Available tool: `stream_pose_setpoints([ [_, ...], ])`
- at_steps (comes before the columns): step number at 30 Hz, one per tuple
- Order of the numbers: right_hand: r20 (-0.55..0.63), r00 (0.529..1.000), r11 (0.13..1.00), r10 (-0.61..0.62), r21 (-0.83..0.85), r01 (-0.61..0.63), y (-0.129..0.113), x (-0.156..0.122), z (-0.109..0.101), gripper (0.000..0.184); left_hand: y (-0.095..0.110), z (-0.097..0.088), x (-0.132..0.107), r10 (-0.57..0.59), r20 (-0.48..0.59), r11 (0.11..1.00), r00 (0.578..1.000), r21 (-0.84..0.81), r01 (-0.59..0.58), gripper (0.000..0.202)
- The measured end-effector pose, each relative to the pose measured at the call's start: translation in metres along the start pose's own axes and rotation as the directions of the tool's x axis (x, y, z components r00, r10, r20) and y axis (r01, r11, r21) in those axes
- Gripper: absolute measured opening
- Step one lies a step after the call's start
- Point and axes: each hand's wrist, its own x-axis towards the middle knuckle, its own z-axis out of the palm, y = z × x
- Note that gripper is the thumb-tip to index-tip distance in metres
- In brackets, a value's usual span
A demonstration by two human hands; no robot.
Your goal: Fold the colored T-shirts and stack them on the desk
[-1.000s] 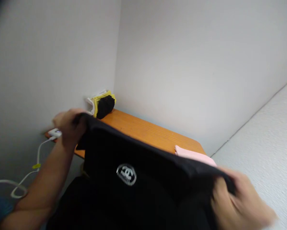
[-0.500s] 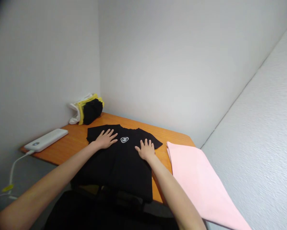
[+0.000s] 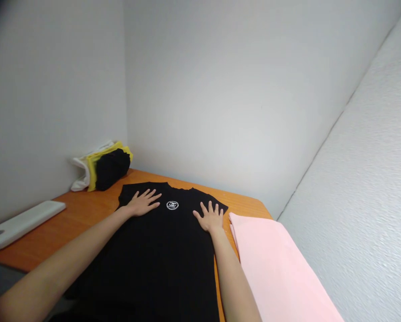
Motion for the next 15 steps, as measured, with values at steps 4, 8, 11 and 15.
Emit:
stream_pose_setpoints([
  [4, -0.010, 1.000, 1.000, -0.002, -0.002, 0.002, 0.003, 0.003, 0.001, 0.078, -0.001, 0.002, 0.006, 0.002, 0.003, 1.000, 1.000, 0.010, -0.002, 0.066],
  [8, 0.007, 1.000, 0.999, -0.001, -0.041, 0.001, -0.001, -0.002, -0.010, 0.079, 0.005, -0.005, 0.007, -0.032, 0.014, 0.999, 0.999, 0.038, 0.032, 0.065],
  [11, -0.031, 0.998, 0.987, -0.047, -0.155, 0.042, -0.015, -0.011, -0.022, 0.077, 0.023, -0.012, 0.001, -0.032, -0.013, 0.997, 0.999, 0.076, 0.033, 0.065],
  [15, -0.062, 0.963, 0.959, -0.264, -0.120, 0.255, -0.045, -0.035, -0.017, 0.083, 0.056, -0.008, -0.026, 0.099, -0.026, 0.992, 0.995, 0.079, -0.097, 0.069],
])
